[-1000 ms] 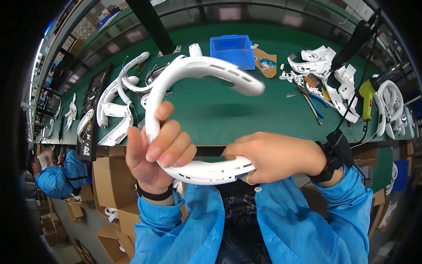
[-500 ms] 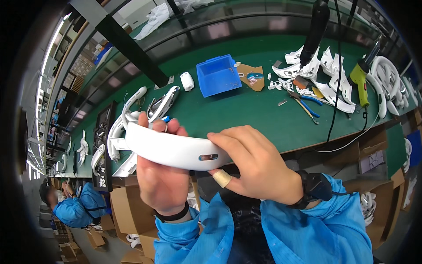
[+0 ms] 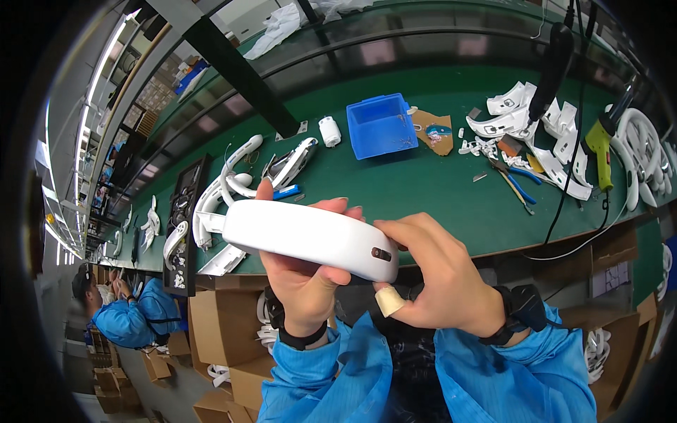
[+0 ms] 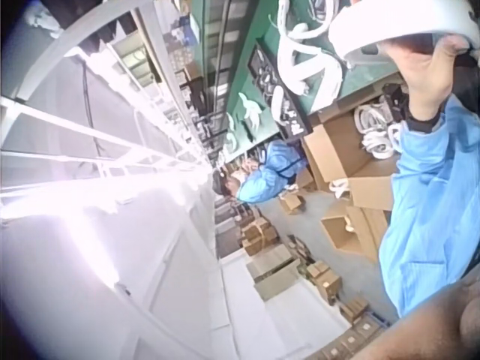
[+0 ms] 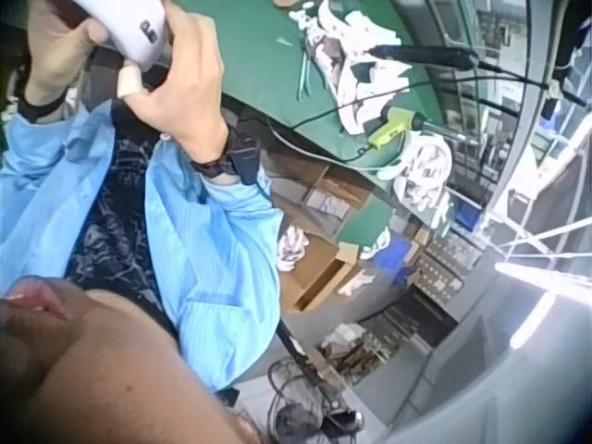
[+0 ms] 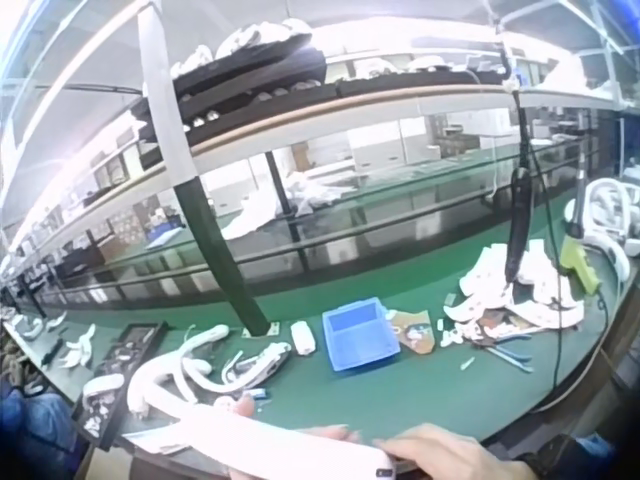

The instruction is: Assembling a neck massager device by installing internal electronic components and securing parts with an electric screwdriver.

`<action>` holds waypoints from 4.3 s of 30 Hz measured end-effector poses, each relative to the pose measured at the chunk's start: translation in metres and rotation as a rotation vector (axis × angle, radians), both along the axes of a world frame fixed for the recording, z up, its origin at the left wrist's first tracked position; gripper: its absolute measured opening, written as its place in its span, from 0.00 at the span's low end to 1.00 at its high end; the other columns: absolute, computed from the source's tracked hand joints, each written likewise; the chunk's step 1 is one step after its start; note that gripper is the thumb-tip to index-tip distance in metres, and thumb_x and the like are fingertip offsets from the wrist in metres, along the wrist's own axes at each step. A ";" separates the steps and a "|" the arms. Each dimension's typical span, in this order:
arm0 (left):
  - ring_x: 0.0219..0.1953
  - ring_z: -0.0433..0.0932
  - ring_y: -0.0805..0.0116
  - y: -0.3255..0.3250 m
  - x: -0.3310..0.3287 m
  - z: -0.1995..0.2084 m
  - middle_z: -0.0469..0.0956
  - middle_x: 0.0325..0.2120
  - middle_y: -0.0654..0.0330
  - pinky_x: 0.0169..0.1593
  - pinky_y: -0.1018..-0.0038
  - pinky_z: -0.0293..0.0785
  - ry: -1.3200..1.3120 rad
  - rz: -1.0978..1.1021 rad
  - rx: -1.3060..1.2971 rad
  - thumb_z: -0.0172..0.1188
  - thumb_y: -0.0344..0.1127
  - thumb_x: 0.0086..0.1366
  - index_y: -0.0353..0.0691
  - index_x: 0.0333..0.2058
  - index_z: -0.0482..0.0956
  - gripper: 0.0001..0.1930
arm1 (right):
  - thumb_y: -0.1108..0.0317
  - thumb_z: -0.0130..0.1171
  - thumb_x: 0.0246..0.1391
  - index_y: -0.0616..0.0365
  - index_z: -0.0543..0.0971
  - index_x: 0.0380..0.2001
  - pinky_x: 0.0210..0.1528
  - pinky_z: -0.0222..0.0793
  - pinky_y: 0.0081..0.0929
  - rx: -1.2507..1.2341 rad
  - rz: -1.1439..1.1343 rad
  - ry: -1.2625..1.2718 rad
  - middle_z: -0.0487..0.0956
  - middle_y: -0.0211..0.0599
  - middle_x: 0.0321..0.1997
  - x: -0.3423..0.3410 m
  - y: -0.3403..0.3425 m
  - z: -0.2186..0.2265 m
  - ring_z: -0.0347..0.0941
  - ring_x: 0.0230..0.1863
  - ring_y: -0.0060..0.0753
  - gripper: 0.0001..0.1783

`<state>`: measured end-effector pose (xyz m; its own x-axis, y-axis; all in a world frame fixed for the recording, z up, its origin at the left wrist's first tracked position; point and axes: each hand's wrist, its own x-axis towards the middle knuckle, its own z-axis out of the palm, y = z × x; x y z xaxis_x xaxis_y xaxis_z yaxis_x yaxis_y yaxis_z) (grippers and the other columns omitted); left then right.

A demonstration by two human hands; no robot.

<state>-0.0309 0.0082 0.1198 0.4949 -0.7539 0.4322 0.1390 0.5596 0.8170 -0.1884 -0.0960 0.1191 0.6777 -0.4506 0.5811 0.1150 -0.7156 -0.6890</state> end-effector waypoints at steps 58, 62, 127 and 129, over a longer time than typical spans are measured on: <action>0.70 0.66 0.60 0.075 0.050 0.001 0.68 0.68 0.59 0.78 0.57 0.57 0.277 -0.240 -0.478 0.68 0.34 0.66 0.51 0.77 0.36 0.53 | 0.66 0.69 0.54 0.61 0.74 0.61 0.60 0.66 0.42 -0.278 0.041 0.392 0.76 0.43 0.53 0.066 -0.088 -0.068 0.70 0.56 0.49 0.31; 0.71 0.65 0.59 0.068 0.044 0.000 0.67 0.69 0.57 0.79 0.55 0.54 0.230 -0.149 -0.449 0.66 0.36 0.69 0.45 0.77 0.36 0.51 | 0.63 0.70 0.54 0.61 0.73 0.61 0.59 0.66 0.45 -0.312 -0.006 0.483 0.75 0.44 0.55 0.072 -0.091 -0.078 0.70 0.57 0.50 0.33; 0.37 0.68 0.65 0.038 -0.048 0.008 0.69 0.28 0.60 0.44 0.70 0.67 1.064 -0.240 0.245 0.53 0.30 0.64 0.45 0.45 0.66 0.12 | 0.55 0.71 0.45 0.51 0.71 0.19 0.30 0.56 0.35 -0.257 0.594 -0.064 0.66 0.30 0.26 0.003 0.015 0.011 0.64 0.30 0.37 0.19; 0.35 0.68 0.66 0.038 -0.052 0.006 0.69 0.28 0.60 0.42 0.71 0.67 1.108 -0.238 0.265 0.54 0.30 0.63 0.45 0.45 0.66 0.12 | 0.59 0.70 0.44 0.52 0.71 0.17 0.31 0.54 0.35 -0.220 0.574 -0.057 0.66 0.30 0.24 -0.001 0.017 0.010 0.63 0.29 0.37 0.17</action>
<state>-0.0829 0.0464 0.1258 0.3367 -0.8807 -0.3332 0.9291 0.2532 0.2696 -0.1889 -0.0791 0.1289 0.7420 0.1116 0.6611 0.5563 -0.6529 -0.5141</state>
